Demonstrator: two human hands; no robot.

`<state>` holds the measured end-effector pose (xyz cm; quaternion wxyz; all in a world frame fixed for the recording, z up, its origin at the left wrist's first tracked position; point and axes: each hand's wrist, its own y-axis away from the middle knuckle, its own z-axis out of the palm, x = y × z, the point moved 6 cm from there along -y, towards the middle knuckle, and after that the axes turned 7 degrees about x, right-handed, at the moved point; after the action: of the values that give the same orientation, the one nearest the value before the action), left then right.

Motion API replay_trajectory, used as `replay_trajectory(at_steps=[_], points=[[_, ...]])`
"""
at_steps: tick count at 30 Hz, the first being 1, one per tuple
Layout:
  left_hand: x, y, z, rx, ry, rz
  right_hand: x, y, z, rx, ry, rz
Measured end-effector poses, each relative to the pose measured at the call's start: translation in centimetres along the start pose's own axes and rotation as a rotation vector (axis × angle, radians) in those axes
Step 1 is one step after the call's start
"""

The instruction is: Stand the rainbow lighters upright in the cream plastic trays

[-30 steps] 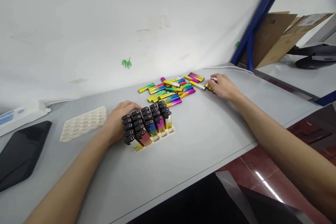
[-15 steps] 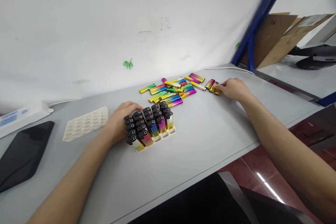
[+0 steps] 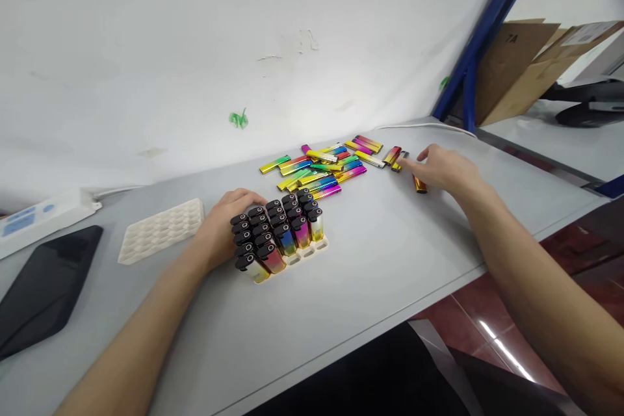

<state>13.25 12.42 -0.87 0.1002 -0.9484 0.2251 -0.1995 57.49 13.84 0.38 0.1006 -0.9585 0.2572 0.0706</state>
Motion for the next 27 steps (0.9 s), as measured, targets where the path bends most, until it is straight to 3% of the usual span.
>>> replay_trajectory(at_steps=[6,15,21,27], points=[[0.3,0.0,-0.2,0.008,0.034,0.019,0.1,0.6,0.7,-0.059,-0.06,-0.123],[0.1,-0.1,0.0,0.009,0.004,-0.009,-0.3,0.3,-0.3,0.141,-0.261,-0.066],[-0.1,0.0,0.1,0.005,0.011,-0.001,-2.6,1.7,0.4,0.016,-0.874,-0.178],[-0.1,-0.1,0.1,0.013,0.001,0.011,-4.1,2.8,0.5,-0.118,-1.158,-0.166]])
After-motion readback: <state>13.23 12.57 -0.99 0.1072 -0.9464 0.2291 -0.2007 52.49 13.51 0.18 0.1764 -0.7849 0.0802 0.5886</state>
